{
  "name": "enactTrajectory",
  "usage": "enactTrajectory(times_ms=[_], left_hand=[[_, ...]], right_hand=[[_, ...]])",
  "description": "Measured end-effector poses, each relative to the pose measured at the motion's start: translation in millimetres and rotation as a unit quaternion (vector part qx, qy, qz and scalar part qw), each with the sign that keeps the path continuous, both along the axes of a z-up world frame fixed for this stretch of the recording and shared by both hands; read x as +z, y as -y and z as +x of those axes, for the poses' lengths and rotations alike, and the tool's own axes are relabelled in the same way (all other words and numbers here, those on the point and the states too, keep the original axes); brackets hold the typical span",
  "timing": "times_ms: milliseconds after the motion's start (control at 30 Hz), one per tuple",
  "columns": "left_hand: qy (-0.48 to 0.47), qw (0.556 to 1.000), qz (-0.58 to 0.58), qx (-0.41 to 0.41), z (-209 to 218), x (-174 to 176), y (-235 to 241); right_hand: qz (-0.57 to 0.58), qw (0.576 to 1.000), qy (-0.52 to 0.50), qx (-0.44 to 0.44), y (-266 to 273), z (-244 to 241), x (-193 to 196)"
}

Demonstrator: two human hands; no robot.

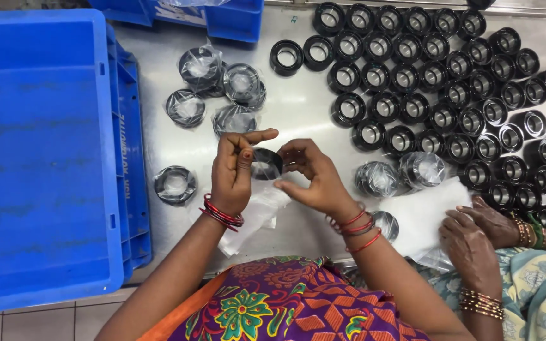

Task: The person organizes wrapped mechanical parts in a blue crate, moves the crate, and then wraps individual black circular parts in white plastic film at a workbench alongside another person.

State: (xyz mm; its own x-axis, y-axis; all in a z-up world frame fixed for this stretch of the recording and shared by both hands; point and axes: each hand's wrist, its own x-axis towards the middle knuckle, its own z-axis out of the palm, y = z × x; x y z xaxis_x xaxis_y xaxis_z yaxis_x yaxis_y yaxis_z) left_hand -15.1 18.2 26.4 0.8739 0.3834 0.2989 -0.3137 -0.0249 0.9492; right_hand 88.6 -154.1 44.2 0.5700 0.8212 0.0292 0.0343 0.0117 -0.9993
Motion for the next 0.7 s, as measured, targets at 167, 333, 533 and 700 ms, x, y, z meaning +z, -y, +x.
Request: enactTrajectory(times_ms=[167,333,533,700], left_hand=[[0.011,0.995,-0.100,0.003,2,-7,5],[0.002,0.996,-0.086,-0.015,4,-10,2],[-0.008,0.999,-0.012,-0.029,14,7,-5],[0.010,0.996,0.012,-0.084,25,34,2]], right_hand=[[-0.007,0.965,0.249,-0.081,-5,-9,10],[-0.111,0.939,0.299,-0.132,3,0,7],[-0.045,0.906,0.421,-0.025,9,-2,53],[-0.093,0.934,0.339,-0.064,35,10,50]])
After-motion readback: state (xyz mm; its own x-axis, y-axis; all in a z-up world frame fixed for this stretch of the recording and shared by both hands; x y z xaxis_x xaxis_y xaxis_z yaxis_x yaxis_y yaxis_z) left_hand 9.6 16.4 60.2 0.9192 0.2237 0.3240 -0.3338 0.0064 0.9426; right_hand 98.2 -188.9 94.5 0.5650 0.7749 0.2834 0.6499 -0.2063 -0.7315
